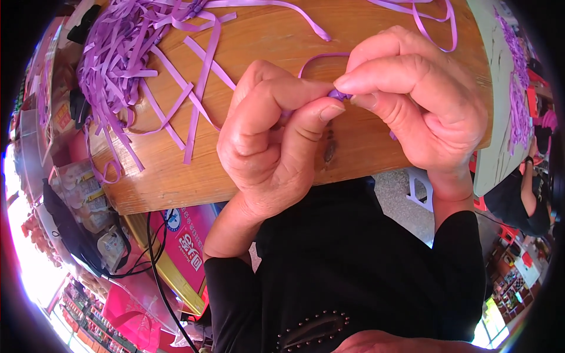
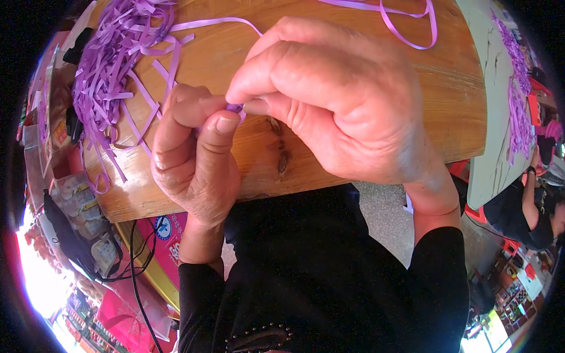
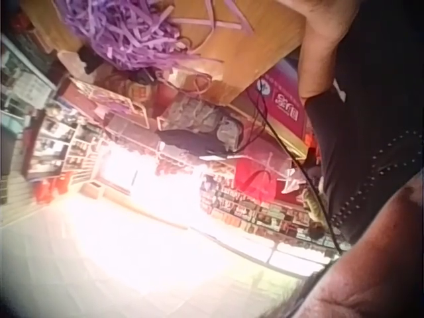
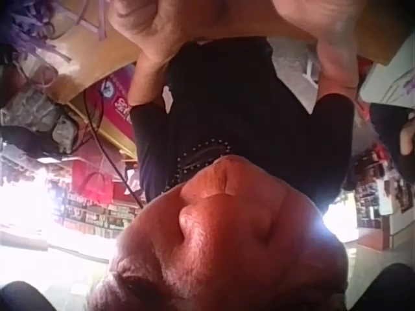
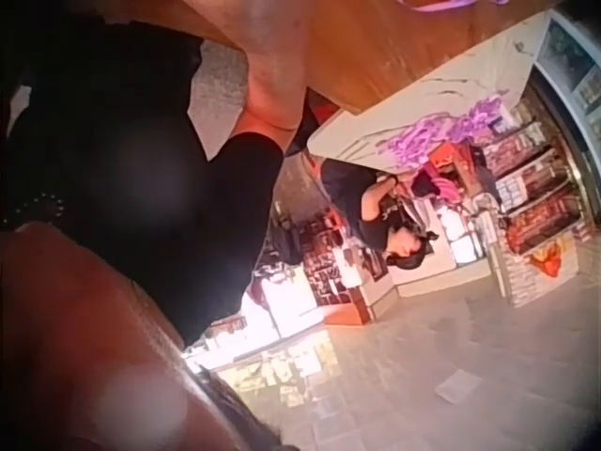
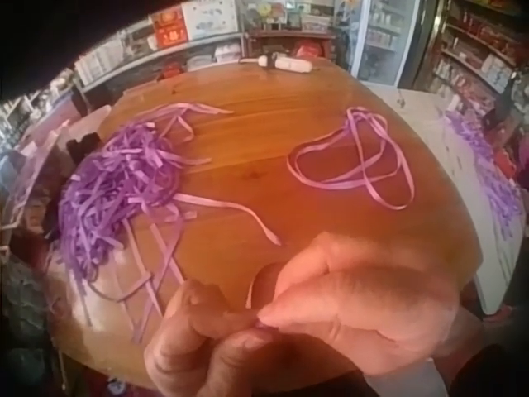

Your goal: The person rolls a purple ribbon by hand to create a small coil and then inserts it into another rolled ribbon. They repeat this process by picking up new ribbons from a pile to join them together.

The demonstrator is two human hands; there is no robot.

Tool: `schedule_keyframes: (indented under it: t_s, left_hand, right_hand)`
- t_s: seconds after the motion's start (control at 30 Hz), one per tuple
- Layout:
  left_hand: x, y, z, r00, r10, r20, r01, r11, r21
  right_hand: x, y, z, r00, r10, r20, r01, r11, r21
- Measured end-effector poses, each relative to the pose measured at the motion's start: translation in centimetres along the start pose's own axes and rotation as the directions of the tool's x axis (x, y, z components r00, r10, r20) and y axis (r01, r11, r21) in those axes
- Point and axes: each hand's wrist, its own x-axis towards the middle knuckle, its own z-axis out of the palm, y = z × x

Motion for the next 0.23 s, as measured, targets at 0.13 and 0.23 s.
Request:
schedule_keyframes:
  t_s: [0.13,0.23]
  left_hand:
    - [-0.20,0.60,-0.17,0.998,0.026,0.060,-0.036,0.984,0.174]
    - [0.04,0.73,-0.04,0.986,0.157,0.062,-0.169,0.905,0.391]
  right_hand:
    - [-0.49,-0.02,0.40,1.000,-0.021,-0.015,0.020,0.999,-0.044]
    - [-0.92,0.34,0.65,0.999,-0.032,0.000,0.032,0.999,-0.024]
